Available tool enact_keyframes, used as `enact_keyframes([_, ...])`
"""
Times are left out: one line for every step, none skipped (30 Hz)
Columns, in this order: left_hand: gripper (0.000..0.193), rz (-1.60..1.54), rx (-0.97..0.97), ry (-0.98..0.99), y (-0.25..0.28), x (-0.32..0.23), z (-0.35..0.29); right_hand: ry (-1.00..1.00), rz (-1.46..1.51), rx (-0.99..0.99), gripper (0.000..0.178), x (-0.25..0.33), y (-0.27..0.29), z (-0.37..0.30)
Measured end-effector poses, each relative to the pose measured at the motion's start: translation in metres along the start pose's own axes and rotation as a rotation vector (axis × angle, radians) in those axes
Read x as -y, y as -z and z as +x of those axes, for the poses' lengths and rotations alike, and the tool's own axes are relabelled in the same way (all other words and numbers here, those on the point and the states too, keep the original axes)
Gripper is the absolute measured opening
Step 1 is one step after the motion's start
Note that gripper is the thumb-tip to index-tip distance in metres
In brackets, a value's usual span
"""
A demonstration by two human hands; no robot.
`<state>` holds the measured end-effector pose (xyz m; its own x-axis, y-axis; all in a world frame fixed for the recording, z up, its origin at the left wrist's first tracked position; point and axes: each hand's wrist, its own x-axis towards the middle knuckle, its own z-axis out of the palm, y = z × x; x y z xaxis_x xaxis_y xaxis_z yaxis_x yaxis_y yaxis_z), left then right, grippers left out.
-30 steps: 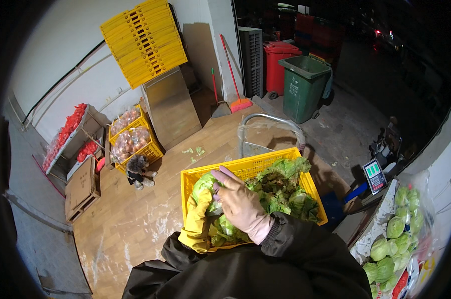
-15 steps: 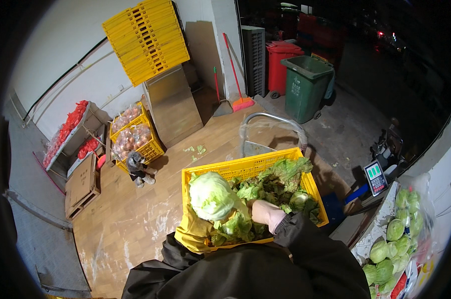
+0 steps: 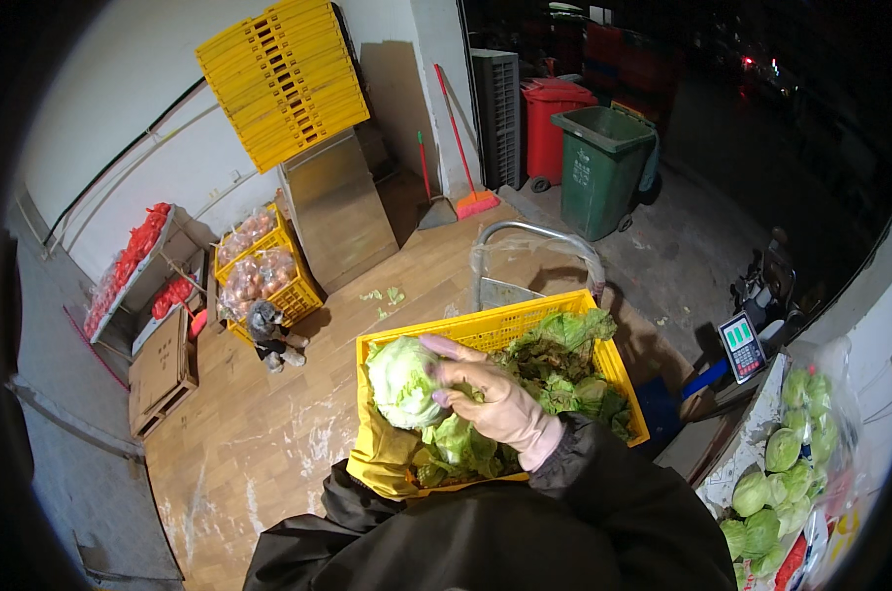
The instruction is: The person removes outer leaves from cabbages one by one, placing the trimmed cabbages into a nearby container. The person handles each cabbage individually, peeling away loose or damaged leaves before setting it aside.
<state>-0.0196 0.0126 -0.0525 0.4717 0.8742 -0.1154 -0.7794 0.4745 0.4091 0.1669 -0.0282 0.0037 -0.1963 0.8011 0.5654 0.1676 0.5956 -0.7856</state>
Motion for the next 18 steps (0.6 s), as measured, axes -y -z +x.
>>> enact_keyframes([0.062, -0.03, 0.098, -0.007, 0.002, 0.002, 0.002, 0.027, 0.019, -0.036, 0.021, 0.004, -0.002, 0.002])
enact_keyframes([0.064, -0.034, 0.066, 0.005, 0.004, 0.003, 0.004, -0.031, 0.1, -0.046, 0.021, 0.006, -0.004, 0.004])
enact_keyframes([0.063, -0.007, -0.034, 0.013, 0.005, 0.003, 0.006, 0.028, 0.148, -0.055, 0.022, 0.008, -0.003, 0.003])
enact_keyframes([0.062, 0.005, -0.066, -0.039, 0.006, 0.002, 0.009, 0.09, 0.126, -0.069, 0.023, 0.008, -0.002, 0.0])
enact_keyframes([0.062, 0.031, -0.103, -0.115, 0.006, 0.001, 0.01, 0.147, 0.064, -0.05, 0.024, 0.007, 0.001, -0.003])
enact_keyframes([0.062, 0.01, -0.216, -0.135, 0.004, -0.002, 0.012, 0.065, 0.151, 0.033, 0.02, 0.007, 0.004, -0.01])
enact_keyframes([0.06, -0.014, -0.123, -0.137, 0.002, -0.006, 0.01, 0.038, 0.089, 0.095, 0.016, 0.006, 0.006, -0.016])
enact_keyframes([0.058, -0.053, -0.109, -0.106, -0.001, -0.011, 0.009, -0.046, -0.085, 0.117, 0.012, 0.002, 0.008, -0.022])
enact_keyframes([0.056, -0.098, -0.013, -0.096, -0.005, -0.015, 0.007, -0.122, -0.252, 0.124, 0.008, -0.002, 0.008, -0.026])
enact_keyframes([0.053, -0.16, 0.095, -0.034, -0.01, -0.018, 0.005, -0.158, -0.285, 0.091, 0.008, -0.007, 0.008, -0.029])
enact_keyframes([0.054, -0.143, 0.072, -0.042, -0.014, -0.02, 0.004, -0.192, -0.32, 0.057, 0.008, -0.012, 0.006, -0.03])
enact_keyframes([0.054, -0.125, 0.051, -0.051, -0.019, -0.02, 0.002, -0.225, -0.351, 0.001, 0.01, -0.017, 0.003, -0.029])
enact_keyframes([0.054, -0.106, 0.028, -0.06, -0.022, -0.02, 0.002, -0.279, -0.152, -0.079, 0.014, -0.021, -0.002, -0.027])
enact_keyframes([0.057, -0.037, -0.044, -0.074, -0.025, -0.018, 0.002, -0.332, 0.052, -0.183, 0.019, -0.025, -0.009, -0.024])
enact_keyframes([0.061, 0.033, -0.113, -0.086, -0.027, -0.014, 0.004, -0.439, 0.196, -0.258, 0.024, -0.027, -0.015, -0.019])
enact_keyframes([0.064, 0.094, -0.129, -0.101, -0.028, -0.01, 0.005, -0.422, 0.082, -0.216, 0.041, -0.027, -0.017, -0.017])
enact_keyframes([0.062, 0.124, -0.205, -0.051, -0.029, -0.005, 0.006, -0.437, 0.3, -0.252, 0.05, -0.027, -0.025, -0.012])
enact_keyframes([0.06, 0.144, -0.228, -0.007, -0.028, 0.0, 0.008, -0.517, 0.461, -0.245, 0.051, -0.025, -0.029, -0.01])
